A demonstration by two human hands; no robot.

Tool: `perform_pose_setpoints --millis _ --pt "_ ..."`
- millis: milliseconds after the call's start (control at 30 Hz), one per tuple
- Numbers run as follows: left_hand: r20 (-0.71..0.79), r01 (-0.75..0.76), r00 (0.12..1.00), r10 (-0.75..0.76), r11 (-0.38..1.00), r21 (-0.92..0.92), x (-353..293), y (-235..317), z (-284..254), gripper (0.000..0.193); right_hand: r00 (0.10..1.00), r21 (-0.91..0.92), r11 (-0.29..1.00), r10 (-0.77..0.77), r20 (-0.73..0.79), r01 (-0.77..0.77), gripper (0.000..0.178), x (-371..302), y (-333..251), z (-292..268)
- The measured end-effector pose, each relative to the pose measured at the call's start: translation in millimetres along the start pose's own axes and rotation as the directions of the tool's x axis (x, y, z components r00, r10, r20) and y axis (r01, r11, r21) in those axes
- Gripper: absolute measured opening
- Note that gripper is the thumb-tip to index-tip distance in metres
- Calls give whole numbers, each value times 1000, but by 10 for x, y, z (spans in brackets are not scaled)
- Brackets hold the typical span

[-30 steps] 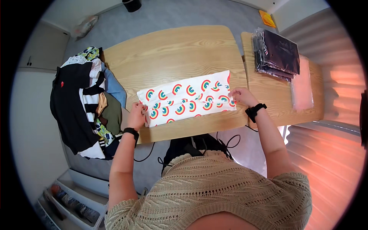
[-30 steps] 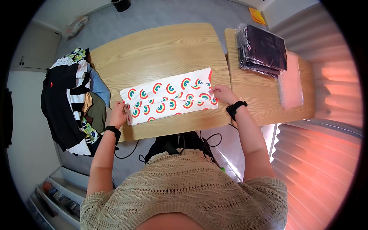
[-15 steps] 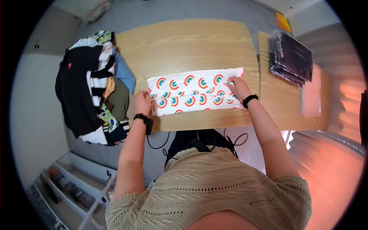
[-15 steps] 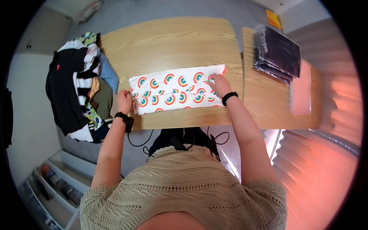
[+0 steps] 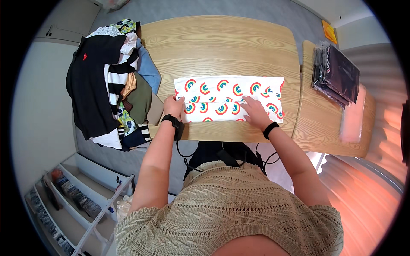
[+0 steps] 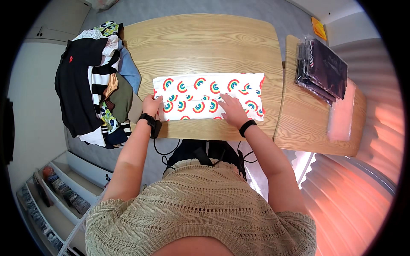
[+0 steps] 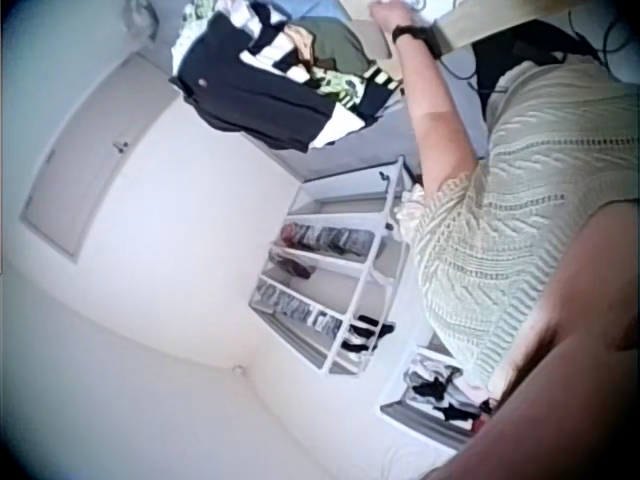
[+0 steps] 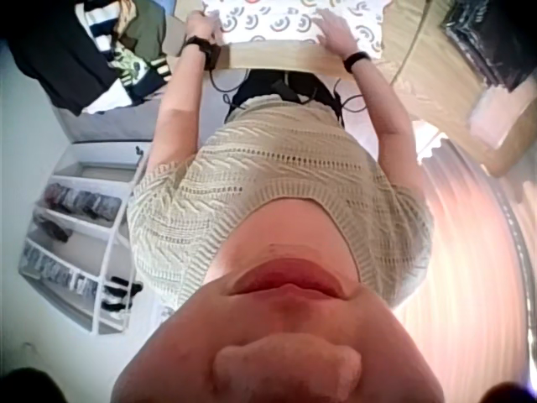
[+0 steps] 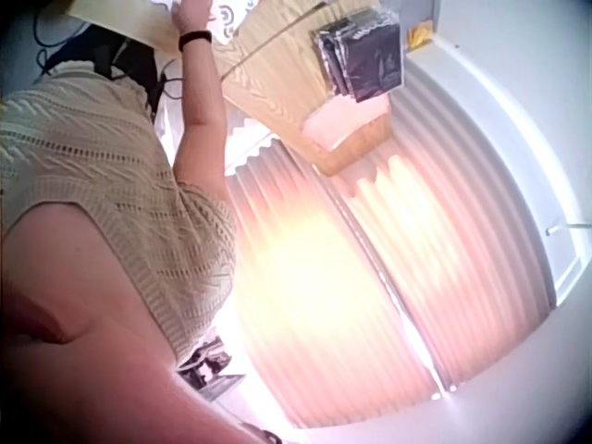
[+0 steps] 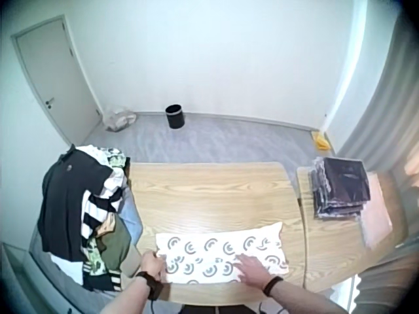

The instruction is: Folding a navy polo shirt and a rainbow-patterned shirt and placing each into a plastic bag on a wooden table.

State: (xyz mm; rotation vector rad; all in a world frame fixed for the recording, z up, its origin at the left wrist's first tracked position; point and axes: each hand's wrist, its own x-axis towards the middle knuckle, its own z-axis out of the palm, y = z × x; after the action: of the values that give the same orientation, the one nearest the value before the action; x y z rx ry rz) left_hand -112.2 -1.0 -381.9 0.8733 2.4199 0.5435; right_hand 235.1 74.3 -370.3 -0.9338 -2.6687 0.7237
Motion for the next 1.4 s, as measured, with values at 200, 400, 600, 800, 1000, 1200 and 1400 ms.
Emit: perform_pose_setpoints --millis 200,400,600,800,1000,1200,1400 --pt "76 101 994 -80 936 -336 25 10 17 37 998 29 999 41 44 -42 46 -31 -17 -40" --pt "278 267 947 -159 870 -413 -17 126 -48 39 942 183 948 292 -165 -262 37 -150 118 -164" --pt "186 14 980 77 894 -447 22 -51 112 32 854 272 894 430 -292 -356 27 -381 155 -354" --pt "196 3 965 176 737 -676 -259 291 119 41 850 236 892 443 -284 -386 21 -689 231 -359" --pt "206 288 958 -201 692 -662 -116 -81 112 34 875 236 896 427 -230 -375 16 -657 133 -243" --pt "429 293 903 -36 781 -551 -118 -144 -16 32 954 -74 956 273 -128 -283 42 -548 115 -213" --pt "316 168 945 79 713 -681 -226 -217 -236 28 978 -208 963 192 77 -173 55 -552 90 -110"
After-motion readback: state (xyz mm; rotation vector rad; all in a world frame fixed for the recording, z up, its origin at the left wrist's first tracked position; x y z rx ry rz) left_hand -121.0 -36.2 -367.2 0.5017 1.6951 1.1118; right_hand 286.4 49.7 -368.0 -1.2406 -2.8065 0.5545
